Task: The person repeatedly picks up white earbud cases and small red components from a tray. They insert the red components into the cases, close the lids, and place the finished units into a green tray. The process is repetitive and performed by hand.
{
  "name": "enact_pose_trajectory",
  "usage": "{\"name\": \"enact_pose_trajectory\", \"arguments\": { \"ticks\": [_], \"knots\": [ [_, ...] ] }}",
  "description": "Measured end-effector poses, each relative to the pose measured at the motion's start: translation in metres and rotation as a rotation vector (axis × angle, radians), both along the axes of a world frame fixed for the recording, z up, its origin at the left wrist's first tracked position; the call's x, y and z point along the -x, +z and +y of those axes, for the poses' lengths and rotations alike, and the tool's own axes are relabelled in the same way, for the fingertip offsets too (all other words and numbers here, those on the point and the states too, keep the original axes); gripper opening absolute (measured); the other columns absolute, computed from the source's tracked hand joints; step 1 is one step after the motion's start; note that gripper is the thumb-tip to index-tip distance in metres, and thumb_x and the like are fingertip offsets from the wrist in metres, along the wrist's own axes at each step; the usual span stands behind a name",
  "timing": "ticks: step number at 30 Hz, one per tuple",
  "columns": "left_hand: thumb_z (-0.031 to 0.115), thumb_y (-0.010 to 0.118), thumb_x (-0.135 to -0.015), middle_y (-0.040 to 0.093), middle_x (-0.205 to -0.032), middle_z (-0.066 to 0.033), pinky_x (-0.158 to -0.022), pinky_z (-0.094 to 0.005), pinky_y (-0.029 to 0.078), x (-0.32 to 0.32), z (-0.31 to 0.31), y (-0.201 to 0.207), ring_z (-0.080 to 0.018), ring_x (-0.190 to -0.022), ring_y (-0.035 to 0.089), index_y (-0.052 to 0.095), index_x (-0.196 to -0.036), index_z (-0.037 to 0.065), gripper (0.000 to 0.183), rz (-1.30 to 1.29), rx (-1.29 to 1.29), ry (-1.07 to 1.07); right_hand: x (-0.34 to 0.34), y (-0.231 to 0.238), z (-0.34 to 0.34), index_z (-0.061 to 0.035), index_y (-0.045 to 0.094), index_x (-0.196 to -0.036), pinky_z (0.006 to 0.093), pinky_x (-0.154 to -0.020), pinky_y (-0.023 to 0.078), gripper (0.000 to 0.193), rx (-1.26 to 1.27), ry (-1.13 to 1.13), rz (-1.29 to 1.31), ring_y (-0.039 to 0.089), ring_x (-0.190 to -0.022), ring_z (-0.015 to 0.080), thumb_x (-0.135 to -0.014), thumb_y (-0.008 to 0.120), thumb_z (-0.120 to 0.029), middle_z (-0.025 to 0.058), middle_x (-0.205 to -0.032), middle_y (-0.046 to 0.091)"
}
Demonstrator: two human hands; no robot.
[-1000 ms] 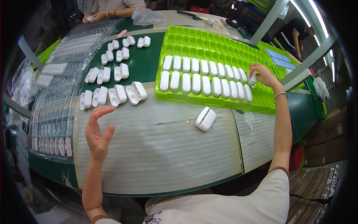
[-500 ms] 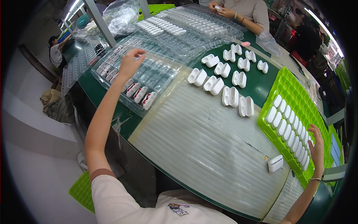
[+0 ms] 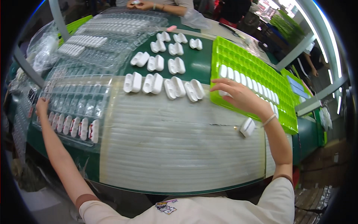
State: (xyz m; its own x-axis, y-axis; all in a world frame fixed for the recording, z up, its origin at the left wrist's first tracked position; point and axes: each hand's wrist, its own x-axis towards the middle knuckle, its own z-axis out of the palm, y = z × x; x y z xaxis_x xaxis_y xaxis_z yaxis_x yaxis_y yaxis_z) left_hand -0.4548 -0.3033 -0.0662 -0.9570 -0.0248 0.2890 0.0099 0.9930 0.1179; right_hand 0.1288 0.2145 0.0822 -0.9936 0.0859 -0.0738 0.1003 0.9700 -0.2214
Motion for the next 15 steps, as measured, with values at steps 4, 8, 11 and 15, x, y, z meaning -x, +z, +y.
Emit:
{"name": "enact_pose_trajectory", "arguments": {
  "ticks": [4, 8, 11, 15],
  "knots": [
    [0.032, 0.057, -0.079, 0.063, -0.095, -0.0120, -0.076, -0.0447, 0.042, 0.049, -0.050, -0.010, -0.0315, -0.093, 0.059, 0.058, -0.097, 0.013, 0.026, 0.111, -0.073, -0.116, 0.030, -0.021, 0.005, -0.0130, 0.050, -0.111, 0.0367, -0.096, 0.040, 0.035, 0.026, 0.041, 0.003, 0.046, -0.115, 0.0280, -0.080, 0.055, 0.002, 0.0071, -0.131, 0.043],
    [0.028, 0.054, -0.083, 0.063, -0.094, -0.0128, -0.075, -0.0470, 0.042, 0.017, 0.005, 0.001, -0.0338, -0.090, 0.059, 0.056, -0.095, 0.012, 0.020, 0.025, 0.143, -0.101, 0.046, -0.034, 0.023, -0.0113, 0.053, -0.103, 0.0363, -0.096, 0.040, 0.030, 0.037, 0.073, -0.083, 0.047, -0.114, 0.0279, -0.077, 0.059, 0.001, 0.0080, -0.127, 0.046],
    [0.030, 0.052, -0.085, 0.061, -0.098, -0.0135, -0.074, -0.0478, 0.042, 0.014, 0.004, 0.003, -0.0335, -0.089, 0.059, 0.055, -0.091, 0.010, 0.021, 0.251, 0.232, -0.068, 0.059, -0.033, 0.028, -0.0082, 0.056, -0.095, 0.0364, -0.094, 0.040, 0.024, 0.060, 0.122, -0.117, 0.049, -0.111, 0.0276, -0.073, 0.064, -0.002, 0.0084, -0.122, 0.050],
    [0.030, 0.054, -0.085, 0.060, -0.099, -0.0151, -0.072, -0.0448, 0.045, 0.027, -0.019, 0.019, -0.0313, -0.085, 0.060, 0.051, -0.101, 0.005, 0.030, 0.618, -0.125, 0.001, 0.057, -0.032, 0.018, -0.0049, 0.058, -0.086, 0.0361, -0.089, 0.042, 0.022, 0.122, 0.103, -0.035, 0.052, -0.102, 0.0269, -0.068, 0.070, -0.006, 0.0072, -0.110, 0.054]
  ]
}}
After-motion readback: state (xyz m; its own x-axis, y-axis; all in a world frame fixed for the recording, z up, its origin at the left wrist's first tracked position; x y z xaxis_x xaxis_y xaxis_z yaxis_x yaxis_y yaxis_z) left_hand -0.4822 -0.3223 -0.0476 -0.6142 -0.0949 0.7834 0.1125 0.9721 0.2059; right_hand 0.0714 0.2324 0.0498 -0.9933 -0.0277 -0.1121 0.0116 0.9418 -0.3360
